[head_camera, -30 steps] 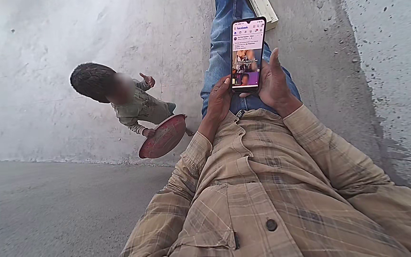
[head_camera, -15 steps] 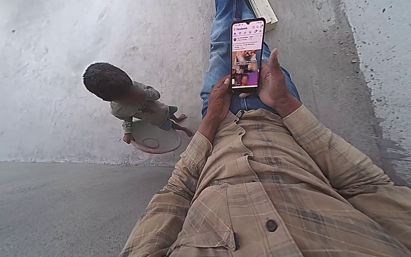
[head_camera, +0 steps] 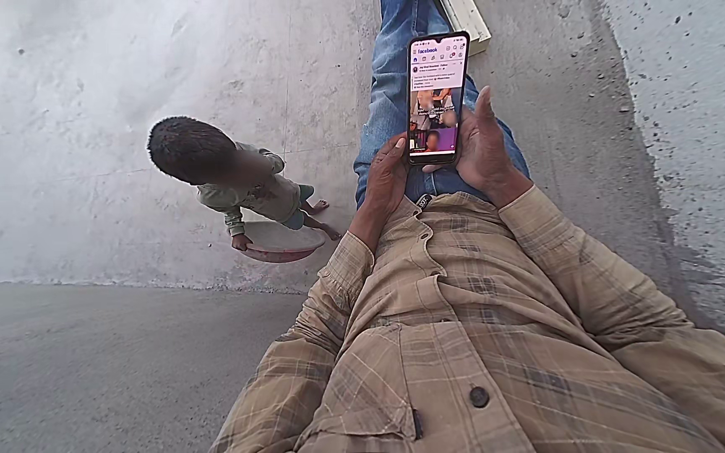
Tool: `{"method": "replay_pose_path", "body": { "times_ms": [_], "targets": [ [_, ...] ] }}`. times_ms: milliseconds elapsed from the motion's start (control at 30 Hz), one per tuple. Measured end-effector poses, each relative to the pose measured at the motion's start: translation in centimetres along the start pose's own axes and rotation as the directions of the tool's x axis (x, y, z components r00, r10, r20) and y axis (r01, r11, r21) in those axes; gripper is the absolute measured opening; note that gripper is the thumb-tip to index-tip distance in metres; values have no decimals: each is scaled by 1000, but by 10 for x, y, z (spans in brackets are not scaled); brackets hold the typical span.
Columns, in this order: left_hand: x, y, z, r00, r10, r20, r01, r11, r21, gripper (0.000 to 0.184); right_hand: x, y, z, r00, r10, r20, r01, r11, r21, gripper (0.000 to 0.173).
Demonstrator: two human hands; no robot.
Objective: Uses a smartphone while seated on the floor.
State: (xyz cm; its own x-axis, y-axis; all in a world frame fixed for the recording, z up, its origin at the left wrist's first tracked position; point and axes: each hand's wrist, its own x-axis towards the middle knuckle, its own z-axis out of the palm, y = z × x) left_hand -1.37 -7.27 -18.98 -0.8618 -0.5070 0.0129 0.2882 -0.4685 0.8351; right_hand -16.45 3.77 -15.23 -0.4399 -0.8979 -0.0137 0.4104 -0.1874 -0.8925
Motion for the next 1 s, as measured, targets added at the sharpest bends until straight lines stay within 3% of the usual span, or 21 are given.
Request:
{"method": "replay_pose_path", "body": {
  "times_ms": [533, 800, 1000],
  "targets": [
    [-1, 3, 3, 1000, -14, -25, 15, 1000, 22, 33, 0, 1, 0, 1000, 0, -7, 0, 1000, 2, 75],
    [0, 7, 7, 999, -37, -20, 38, 998, 50, 54, -1, 1, 0, 1000, -1, -2, 1, 1000, -1, 75],
    [0, 7, 7, 999, -39, -11, 40, 998, 51, 58, -2, -1, 1, 1000, 1, -6, -1, 1000, -8, 73]
  ]
}}
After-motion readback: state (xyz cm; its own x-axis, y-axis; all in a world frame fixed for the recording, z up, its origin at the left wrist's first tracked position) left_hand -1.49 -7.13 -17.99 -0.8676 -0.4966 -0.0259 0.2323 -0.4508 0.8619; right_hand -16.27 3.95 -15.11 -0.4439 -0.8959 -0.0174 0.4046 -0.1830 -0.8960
